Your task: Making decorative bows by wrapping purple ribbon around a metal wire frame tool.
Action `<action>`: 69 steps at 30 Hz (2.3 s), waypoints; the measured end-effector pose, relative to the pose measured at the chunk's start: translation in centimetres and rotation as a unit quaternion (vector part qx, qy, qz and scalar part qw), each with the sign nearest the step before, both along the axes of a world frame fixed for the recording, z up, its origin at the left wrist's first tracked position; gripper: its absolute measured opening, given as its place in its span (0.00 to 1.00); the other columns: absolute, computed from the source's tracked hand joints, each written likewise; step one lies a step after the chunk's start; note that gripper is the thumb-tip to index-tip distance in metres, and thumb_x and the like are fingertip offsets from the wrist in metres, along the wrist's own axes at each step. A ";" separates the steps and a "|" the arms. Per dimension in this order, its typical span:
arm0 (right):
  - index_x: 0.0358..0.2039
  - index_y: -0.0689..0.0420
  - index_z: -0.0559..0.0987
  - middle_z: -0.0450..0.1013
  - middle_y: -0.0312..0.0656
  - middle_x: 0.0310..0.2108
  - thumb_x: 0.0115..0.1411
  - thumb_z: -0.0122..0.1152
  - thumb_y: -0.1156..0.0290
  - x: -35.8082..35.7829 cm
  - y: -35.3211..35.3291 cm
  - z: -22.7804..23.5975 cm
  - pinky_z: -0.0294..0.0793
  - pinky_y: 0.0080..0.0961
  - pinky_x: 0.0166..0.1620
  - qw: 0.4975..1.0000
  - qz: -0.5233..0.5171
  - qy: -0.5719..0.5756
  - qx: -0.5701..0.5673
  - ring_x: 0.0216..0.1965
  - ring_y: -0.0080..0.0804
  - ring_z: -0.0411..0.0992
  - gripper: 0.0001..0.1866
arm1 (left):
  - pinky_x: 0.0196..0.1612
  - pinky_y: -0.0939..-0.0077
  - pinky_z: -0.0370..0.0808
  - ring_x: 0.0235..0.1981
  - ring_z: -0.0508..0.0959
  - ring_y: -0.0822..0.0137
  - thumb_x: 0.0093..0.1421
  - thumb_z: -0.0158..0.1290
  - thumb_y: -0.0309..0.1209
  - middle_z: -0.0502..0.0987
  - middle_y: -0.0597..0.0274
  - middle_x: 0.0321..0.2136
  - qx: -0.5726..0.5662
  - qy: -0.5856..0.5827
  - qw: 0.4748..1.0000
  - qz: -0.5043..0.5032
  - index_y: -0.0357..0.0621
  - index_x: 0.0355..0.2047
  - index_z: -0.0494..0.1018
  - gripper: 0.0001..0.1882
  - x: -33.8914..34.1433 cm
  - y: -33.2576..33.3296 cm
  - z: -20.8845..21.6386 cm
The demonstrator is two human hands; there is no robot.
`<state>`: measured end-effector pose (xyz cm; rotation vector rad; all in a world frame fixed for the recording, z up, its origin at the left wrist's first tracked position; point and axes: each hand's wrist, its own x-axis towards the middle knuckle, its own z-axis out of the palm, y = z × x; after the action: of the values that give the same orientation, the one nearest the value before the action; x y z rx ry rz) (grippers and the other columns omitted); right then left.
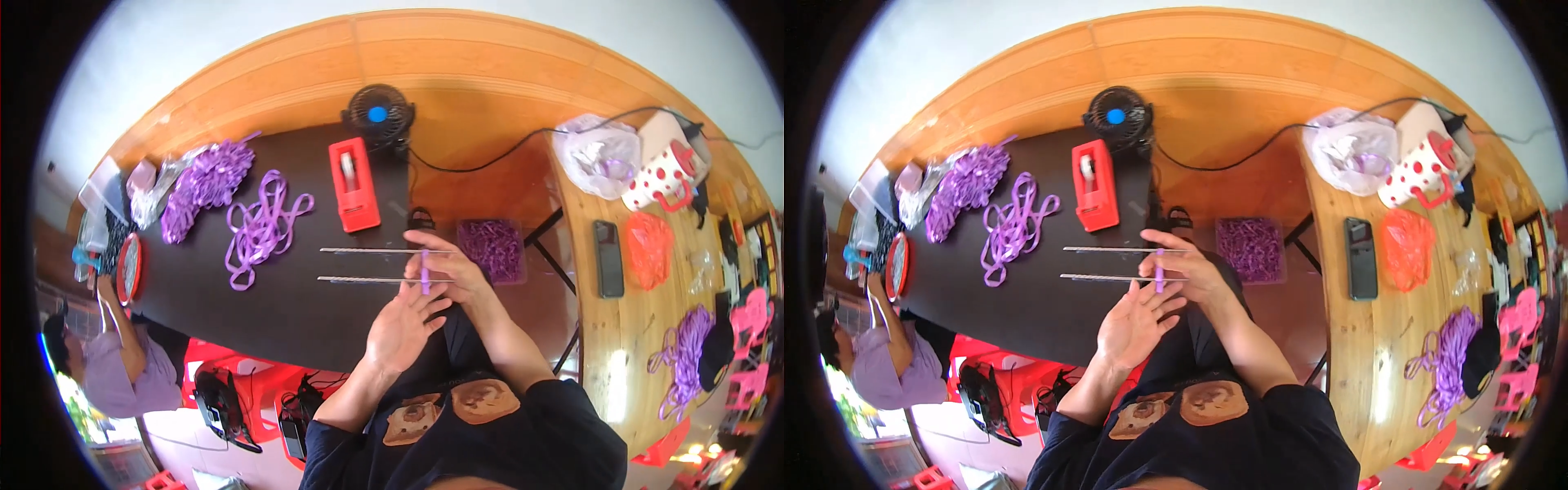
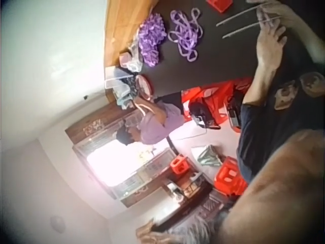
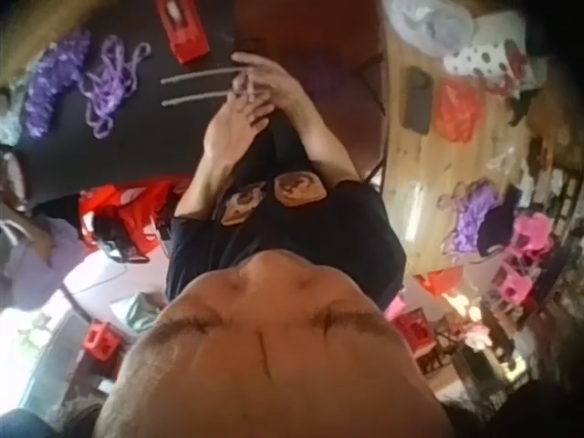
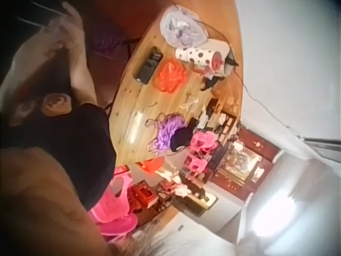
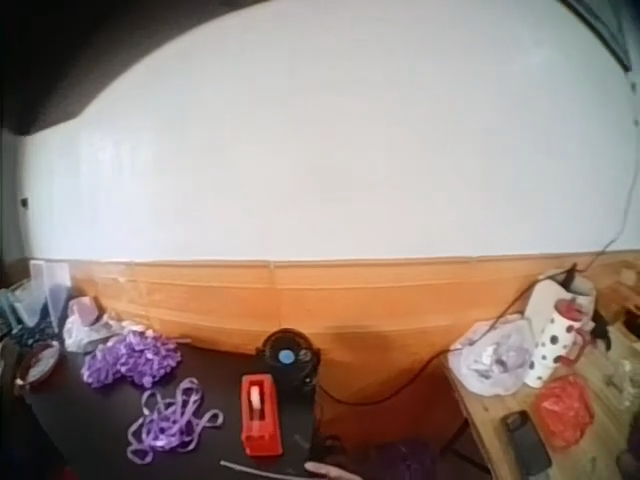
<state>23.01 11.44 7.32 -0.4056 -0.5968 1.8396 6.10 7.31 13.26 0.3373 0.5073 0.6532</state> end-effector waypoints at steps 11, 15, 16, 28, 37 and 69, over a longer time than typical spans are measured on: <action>0.43 0.63 0.76 0.76 0.51 0.30 0.59 0.51 0.77 8.0 -2.8 -2.7 0.76 0.34 0.40 0.984 -0.169 -0.056 -0.016 0.34 0.40 0.76 0.12 | 0.51 0.69 0.65 0.52 0.70 0.59 0.59 0.50 0.40 0.67 0.47 0.55 0.077 0.027 0.992 -0.092 0.36 0.57 0.63 0.29 -1.6 -3.3 2.8; 0.40 0.63 0.76 0.77 0.50 0.33 0.59 0.54 0.74 12.2 -1.5 -3.6 0.75 0.28 0.35 0.912 -0.294 -0.241 -0.154 0.30 0.34 0.76 0.10 | 0.50 0.69 0.66 0.50 0.71 0.59 0.60 0.49 0.37 0.70 0.47 0.52 0.084 0.037 0.993 -0.072 0.35 0.55 0.65 0.26 -2.5 -3.9 3.2; 0.39 0.63 0.76 0.77 0.48 0.32 0.58 0.56 0.73 13.4 -0.5 -5.6 0.73 0.25 0.32 0.869 -0.349 -0.321 -0.144 0.28 0.31 0.75 0.10 | 0.50 0.69 0.66 0.50 0.72 0.57 0.61 0.48 0.37 0.70 0.45 0.51 0.098 0.044 0.992 -0.070 0.34 0.55 0.65 0.25 -2.4 -4.1 3.3; 0.38 0.61 0.79 0.75 0.39 0.30 0.55 0.60 0.71 12.5 -9.9 -18.6 0.71 0.22 0.25 0.786 -0.306 -0.408 -0.350 0.27 0.25 0.72 0.11 | 0.37 0.69 0.71 0.31 0.76 0.58 0.53 0.52 0.23 0.77 0.54 0.25 0.599 0.520 0.587 0.162 0.35 0.29 0.77 0.05 -11.7 1.8 4.8; 0.37 0.63 0.78 0.73 0.35 0.29 0.57 0.56 0.79 10.4 -9.4 -11.2 0.69 0.16 0.32 0.781 -0.367 -0.496 -0.101 0.31 0.21 0.71 0.08 | 0.46 0.50 0.62 0.50 0.66 0.50 0.50 0.57 0.30 0.73 0.53 0.40 0.568 0.775 0.252 0.118 0.39 0.28 0.75 0.08 -18.4 15.4 1.2; 0.35 0.63 0.78 0.73 0.36 0.29 0.56 0.57 0.78 5.9 -11.7 -6.1 0.68 0.16 0.35 0.778 -0.346 -0.523 -0.033 0.30 0.21 0.69 0.07 | 0.48 0.59 0.66 0.48 0.68 0.55 0.42 0.51 0.19 0.73 0.56 0.43 0.751 0.558 0.349 0.060 0.46 0.33 0.79 0.16 -15.6 9.9 5.2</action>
<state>28.89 -0.22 1.24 -1.5218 -0.9402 0.7845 -9.54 17.26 18.44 2.7501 1.1108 0.7894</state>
